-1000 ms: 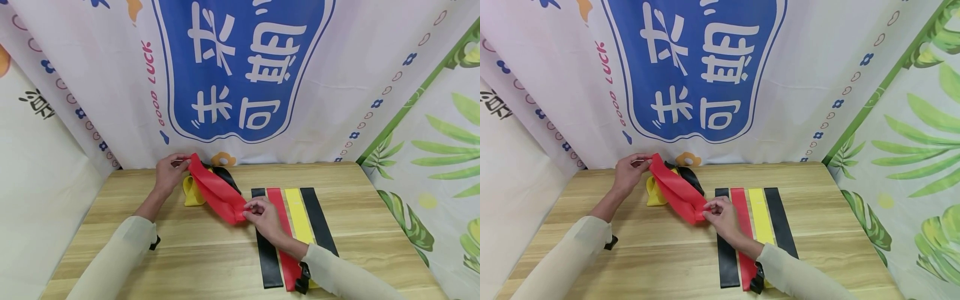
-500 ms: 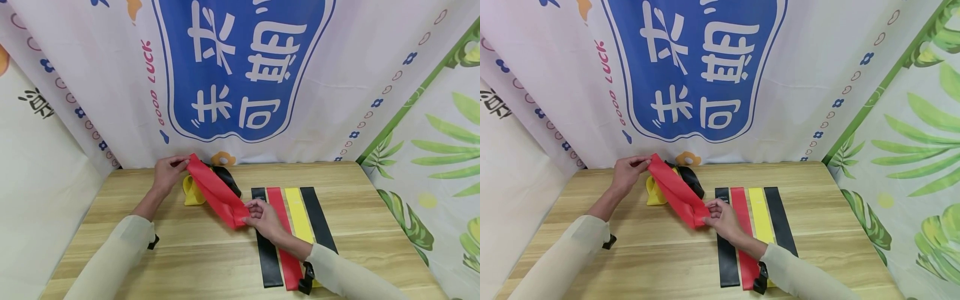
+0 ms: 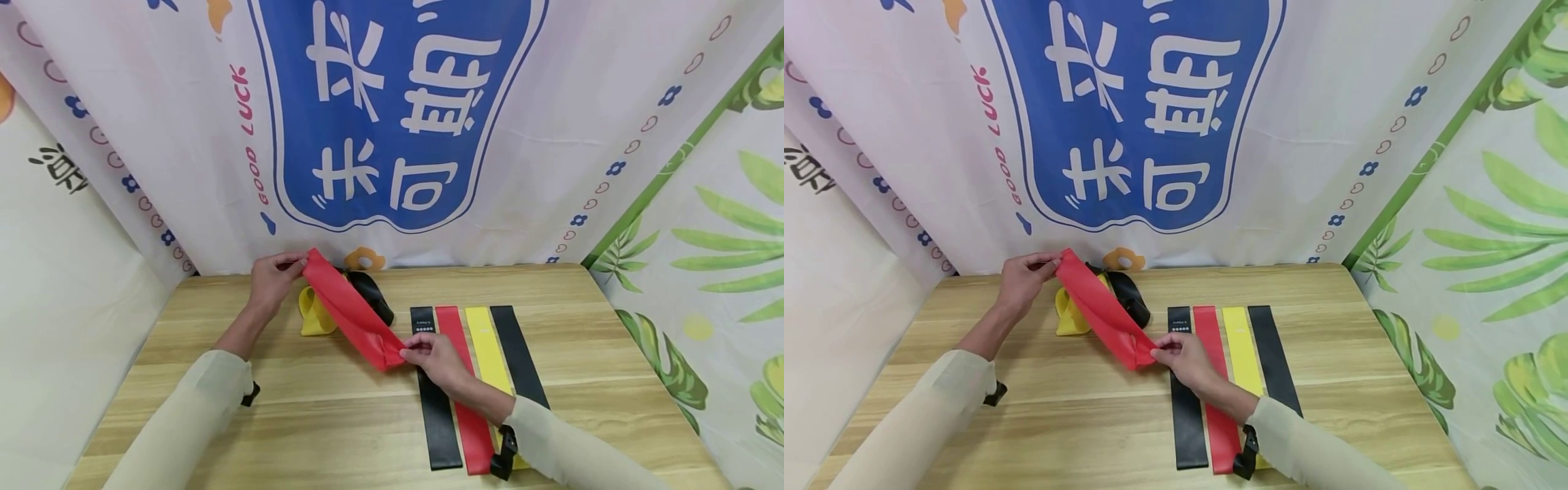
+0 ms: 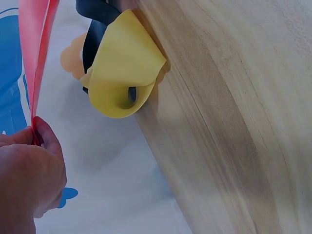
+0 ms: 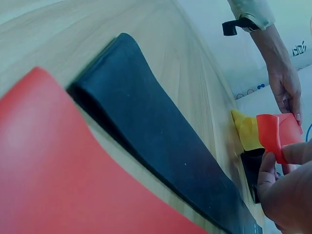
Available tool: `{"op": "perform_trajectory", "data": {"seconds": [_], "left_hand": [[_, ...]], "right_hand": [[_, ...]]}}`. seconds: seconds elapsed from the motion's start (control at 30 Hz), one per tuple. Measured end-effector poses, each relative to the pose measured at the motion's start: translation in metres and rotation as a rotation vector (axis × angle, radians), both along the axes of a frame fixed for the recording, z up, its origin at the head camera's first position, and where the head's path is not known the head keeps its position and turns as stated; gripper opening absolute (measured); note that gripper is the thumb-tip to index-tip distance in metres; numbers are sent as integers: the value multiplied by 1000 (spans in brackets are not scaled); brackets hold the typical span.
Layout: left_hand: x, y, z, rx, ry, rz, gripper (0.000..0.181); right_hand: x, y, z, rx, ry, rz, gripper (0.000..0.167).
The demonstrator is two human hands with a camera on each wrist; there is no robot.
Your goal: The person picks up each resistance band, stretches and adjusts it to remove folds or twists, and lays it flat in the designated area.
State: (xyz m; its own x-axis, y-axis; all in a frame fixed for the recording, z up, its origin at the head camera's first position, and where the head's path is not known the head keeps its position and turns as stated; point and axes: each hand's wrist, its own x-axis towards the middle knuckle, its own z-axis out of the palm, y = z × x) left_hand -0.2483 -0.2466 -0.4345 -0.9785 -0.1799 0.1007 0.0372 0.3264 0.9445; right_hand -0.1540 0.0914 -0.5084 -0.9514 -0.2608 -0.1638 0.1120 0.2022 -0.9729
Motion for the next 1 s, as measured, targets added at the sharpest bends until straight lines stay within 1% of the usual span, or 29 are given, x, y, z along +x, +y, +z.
{"op": "perform_trajectory", "data": {"seconds": [0.1, 0.2, 0.33, 0.43, 0.6, 0.7, 0.77, 0.9, 1.0], "left_hand": [[-1, -1, -1, -5, 2, 4, 26], [-1, -1, -2, -9, 3, 6, 26], [-1, 0, -1, -9, 11, 3, 26], [-1, 0, -1, -6, 13, 3, 25], [-1, 1, 0, 1, -11, -1, 26], [-1, 3, 1, -1, -28, -7, 26], [-2, 4, 2, 7, -31, -10, 26], [-3, 6, 4, 41, -24, -16, 26], [-3, 7, 4, 63, -11, -23, 26]], "right_hand": [[-1, 1, 0, -11, -21, 0, 17], [-2, 1, 0, -47, -41, 16, 17], [-1, 4, 3, -103, -74, 76, 18], [-1, 6, 5, -116, -93, 128, 20], [-2, 10, 6, -134, -140, 171, 23], [-3, 12, 6, -140, -145, 175, 22], [-3, 13, 6, -127, -132, 167, 21], [-2, 13, 5, -86, -110, 135, 19], [-2, 14, 2, -80, -112, 97, 19]]}}
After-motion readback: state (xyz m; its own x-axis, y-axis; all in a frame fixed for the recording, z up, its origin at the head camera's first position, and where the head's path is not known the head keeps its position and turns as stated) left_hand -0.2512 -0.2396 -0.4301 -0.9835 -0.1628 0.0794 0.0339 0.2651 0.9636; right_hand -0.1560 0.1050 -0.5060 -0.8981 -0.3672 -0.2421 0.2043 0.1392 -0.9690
